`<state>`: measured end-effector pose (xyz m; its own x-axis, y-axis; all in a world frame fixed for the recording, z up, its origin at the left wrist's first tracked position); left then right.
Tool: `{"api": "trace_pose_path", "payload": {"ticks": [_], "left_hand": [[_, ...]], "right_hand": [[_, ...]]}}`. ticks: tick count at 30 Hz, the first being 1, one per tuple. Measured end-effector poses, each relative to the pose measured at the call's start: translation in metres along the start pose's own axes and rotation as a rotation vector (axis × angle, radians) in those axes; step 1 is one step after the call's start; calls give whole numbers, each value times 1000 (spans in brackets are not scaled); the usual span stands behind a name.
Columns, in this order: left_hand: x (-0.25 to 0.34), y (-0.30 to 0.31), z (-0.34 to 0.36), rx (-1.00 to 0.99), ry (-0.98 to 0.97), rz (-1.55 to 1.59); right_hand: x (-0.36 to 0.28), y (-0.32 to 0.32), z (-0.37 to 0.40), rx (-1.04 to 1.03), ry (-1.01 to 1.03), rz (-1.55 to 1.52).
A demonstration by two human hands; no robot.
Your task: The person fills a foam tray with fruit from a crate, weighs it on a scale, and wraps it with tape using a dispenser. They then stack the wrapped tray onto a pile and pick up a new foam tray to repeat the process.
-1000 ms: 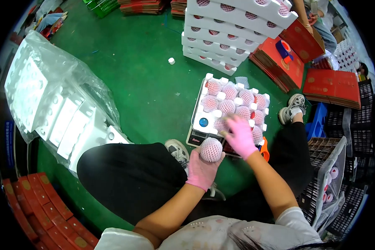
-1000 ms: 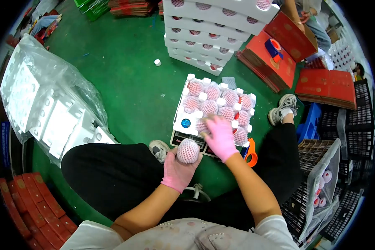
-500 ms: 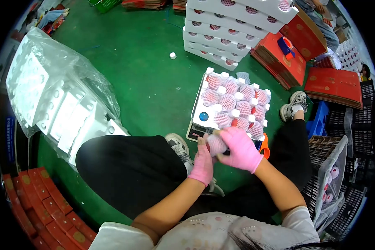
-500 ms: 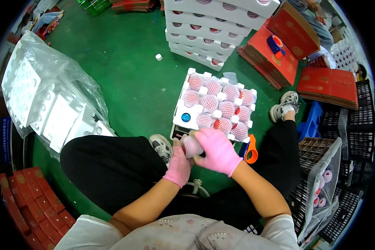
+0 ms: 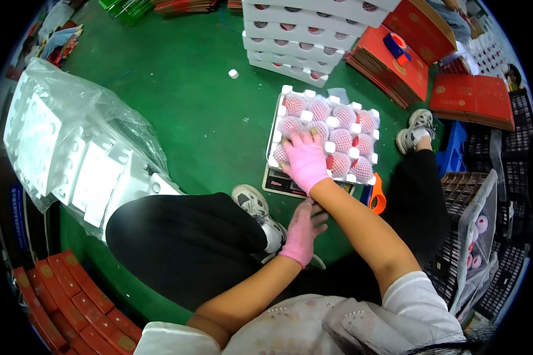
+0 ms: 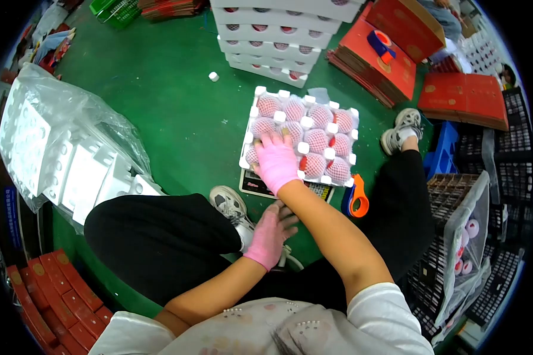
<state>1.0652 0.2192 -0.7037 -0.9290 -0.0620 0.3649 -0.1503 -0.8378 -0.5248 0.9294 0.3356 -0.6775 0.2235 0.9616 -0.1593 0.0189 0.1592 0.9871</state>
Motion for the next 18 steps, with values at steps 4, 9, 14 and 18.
{"api": "trace_pose_path", "payload": {"ticks": [4,9,14,18], "left_hand": [[-49,-10,20,-196,246,-124],[-52,-18,33,-300,279,-297],[-50,-26,36,-257,293,-362],[-52,-24,33,-214,269,-360]], "right_hand": [[34,55,27,232,-80,-334],[185,120,148,619,-550,-872],[269,49,256,805,-1253,-1637],[286,-117,287,582,-1636,-1656]]}}
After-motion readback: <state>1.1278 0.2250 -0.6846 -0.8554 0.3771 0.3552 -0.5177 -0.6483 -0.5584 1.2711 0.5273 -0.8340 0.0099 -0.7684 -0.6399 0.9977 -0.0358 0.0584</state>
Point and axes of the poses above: each hand's wrist, its own z-axis away from the middle knuckle, its own y-axis out of the back of the hand, x = y × z, the point moved 7 cm from there along -z, towards the middle knuckle, and after that the axes turned 1 degree about -y, right-handed, at the moved point
